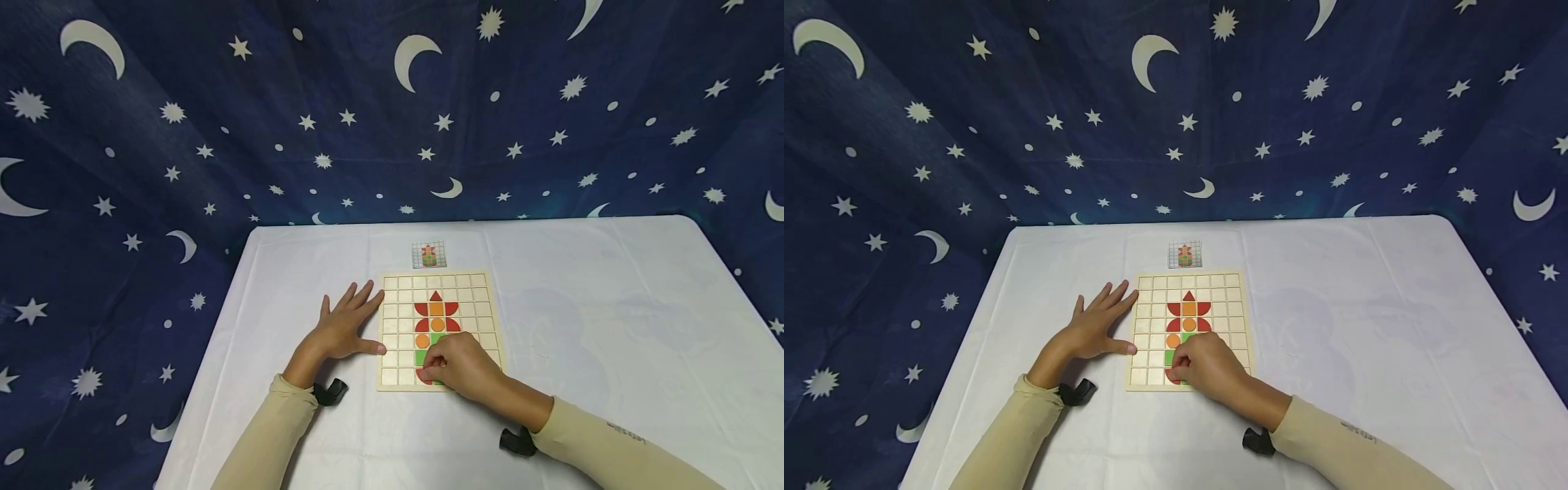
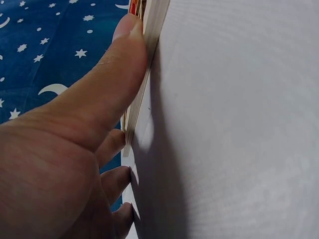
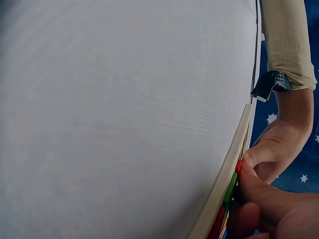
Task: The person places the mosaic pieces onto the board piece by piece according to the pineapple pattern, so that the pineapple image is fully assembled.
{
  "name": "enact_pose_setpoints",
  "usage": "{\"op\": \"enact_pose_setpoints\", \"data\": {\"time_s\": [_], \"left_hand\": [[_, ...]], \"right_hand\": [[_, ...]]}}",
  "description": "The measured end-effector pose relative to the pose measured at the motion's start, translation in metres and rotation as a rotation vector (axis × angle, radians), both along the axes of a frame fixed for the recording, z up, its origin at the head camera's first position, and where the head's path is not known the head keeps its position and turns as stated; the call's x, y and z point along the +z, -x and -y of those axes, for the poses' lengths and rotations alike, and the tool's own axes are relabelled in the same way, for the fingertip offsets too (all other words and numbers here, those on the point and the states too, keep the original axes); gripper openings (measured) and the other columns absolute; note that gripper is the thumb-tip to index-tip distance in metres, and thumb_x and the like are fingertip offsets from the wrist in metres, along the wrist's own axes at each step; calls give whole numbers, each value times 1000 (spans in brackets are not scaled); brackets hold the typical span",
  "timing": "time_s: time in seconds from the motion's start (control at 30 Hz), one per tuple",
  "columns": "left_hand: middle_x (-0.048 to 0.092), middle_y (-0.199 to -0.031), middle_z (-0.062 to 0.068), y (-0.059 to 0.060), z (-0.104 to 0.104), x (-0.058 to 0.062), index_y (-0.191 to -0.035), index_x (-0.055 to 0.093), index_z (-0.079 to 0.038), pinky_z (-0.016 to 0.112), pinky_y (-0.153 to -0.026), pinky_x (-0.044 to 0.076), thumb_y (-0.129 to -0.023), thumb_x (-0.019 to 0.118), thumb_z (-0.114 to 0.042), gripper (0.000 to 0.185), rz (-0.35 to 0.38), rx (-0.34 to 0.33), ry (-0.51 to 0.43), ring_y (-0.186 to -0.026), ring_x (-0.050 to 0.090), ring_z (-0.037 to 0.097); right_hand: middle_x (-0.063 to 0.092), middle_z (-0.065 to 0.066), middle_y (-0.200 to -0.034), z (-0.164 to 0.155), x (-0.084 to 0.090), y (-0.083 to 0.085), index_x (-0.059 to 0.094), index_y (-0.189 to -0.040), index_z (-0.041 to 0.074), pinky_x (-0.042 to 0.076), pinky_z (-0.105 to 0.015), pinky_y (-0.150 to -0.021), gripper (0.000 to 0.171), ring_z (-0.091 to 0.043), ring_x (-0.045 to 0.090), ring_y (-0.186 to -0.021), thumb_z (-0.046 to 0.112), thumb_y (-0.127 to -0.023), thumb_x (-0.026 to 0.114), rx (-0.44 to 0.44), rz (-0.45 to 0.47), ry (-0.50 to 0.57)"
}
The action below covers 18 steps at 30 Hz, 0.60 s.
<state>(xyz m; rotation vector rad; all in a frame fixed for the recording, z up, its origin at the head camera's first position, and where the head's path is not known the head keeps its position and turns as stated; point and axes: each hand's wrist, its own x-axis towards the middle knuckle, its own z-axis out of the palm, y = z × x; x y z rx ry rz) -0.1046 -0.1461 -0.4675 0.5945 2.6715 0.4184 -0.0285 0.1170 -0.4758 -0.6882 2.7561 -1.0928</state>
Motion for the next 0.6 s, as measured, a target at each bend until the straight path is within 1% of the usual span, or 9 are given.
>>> {"op": "enact_pose_setpoints", "data": {"time_s": [0.17, 0.33, 0.43, 0.6], "left_hand": [[7, -174, 0, -1, 0, 0, -164, 21, -29, 77, -117, -2, -75, 80, -66, 113, 3, 1, -6, -161, 0, 32], [7, -174, 0, -1, 0, 0, -164, 22, -29, 77, -117, -2, -75, 80, -66, 113, -3, 1, -6, -161, 0, 32], [8, -174, 1, -2, 0, 0, -164, 23, -28, 78, -117, -1, -75, 80, -65, 113, -11, 3, -5, -161, 1, 33], [8, -174, 1, -2, 0, 0, -164, 22, -28, 78, -117, -1, -74, 81, -65, 114, -9, -1, -19, -161, 1, 33]], "right_hand": [[62, 22, -61, -1, -2, -1, 75, -65, 27, 43, -17, -52, 20, 6, 49, -59, 21, -74, 92, -5, -9, -1], [62, 23, -62, -3, -1, -2, 76, -67, 26, 43, -16, -54, 18, 7, 49, -61, 22, -70, 94, -19, -33, -29], [60, 22, -60, -4, 0, -2, 77, -67, 25, 43, -17, -54, 18, 6, 49, -60, 24, -69, 94, -23, -25, -39], [62, 23, -64, -11, 2, -2, 77, -69, 26, 44, -17, -56, 17, 6, 50, -63, 25, -72, 93, -44, -11, -14]]}}
